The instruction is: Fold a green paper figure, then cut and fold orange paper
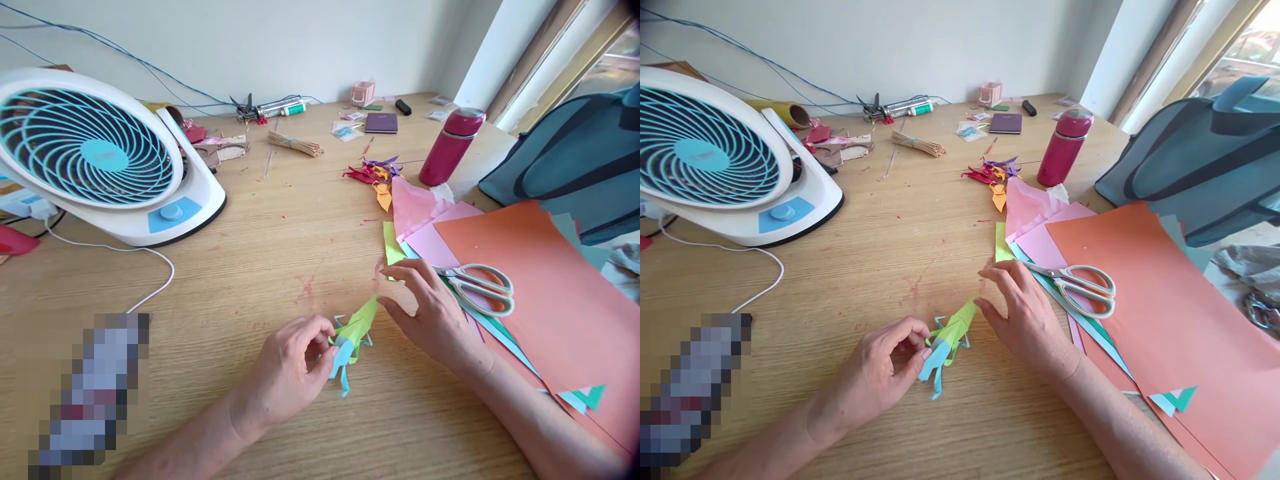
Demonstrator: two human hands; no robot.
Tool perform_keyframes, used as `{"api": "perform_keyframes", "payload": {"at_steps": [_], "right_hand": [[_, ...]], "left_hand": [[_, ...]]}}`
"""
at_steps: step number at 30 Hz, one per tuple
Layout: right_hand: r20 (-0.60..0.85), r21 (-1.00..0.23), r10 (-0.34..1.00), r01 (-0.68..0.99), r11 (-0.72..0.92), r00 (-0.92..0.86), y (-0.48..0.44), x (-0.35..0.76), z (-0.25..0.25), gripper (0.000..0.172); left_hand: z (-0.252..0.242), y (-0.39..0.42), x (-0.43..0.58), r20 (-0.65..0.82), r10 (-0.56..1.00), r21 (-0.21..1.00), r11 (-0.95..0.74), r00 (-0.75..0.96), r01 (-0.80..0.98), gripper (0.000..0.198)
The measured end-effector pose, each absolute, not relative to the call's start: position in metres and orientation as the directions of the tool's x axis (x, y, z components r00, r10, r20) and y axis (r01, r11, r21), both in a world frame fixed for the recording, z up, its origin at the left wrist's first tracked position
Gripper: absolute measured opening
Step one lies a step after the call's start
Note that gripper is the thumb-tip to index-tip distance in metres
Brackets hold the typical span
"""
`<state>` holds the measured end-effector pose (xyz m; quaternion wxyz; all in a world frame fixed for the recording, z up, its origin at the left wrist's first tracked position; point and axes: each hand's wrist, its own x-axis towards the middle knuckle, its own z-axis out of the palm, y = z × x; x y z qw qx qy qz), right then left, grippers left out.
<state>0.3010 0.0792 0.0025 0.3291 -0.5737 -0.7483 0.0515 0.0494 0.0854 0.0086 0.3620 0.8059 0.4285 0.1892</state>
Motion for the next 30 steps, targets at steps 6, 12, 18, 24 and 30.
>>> {"api": "perform_keyframes", "payload": {"at_steps": [6,12,18,24,30], "right_hand": [[0.357,-0.519,0.925,0.797,0.309,-0.126,0.071,0.299,0.011,0.01],[-0.024,-0.572,0.966,0.797,0.197,-0.256,0.064,0.289,0.017,0.022],[-0.205,-0.56,0.934,0.818,0.133,-0.292,0.061,0.288,0.015,0.024],[-0.198,-0.608,0.931,0.783,0.128,-0.306,0.067,0.296,0.012,0.029],[-0.213,-0.669,0.916,0.734,0.117,-0.341,0.073,0.304,0.014,0.024]], "left_hand": [[0.015,0.078,0.056,-0.122,0.838,0.771,-0.257,0.531,0.583,0.012],[0.016,0.082,0.052,-0.07,0.852,0.721,-0.316,0.519,0.617,0.01],[0.002,0.102,0.05,0.027,0.87,0.651,-0.39,0.493,0.652,0.017],[0.003,0.109,0.063,-0.039,0.877,0.585,-0.368,0.479,0.723,0.012],[-0.003,0.113,0.063,-0.03,0.912,0.589,-0.315,0.41,0.744,0.014]]}}
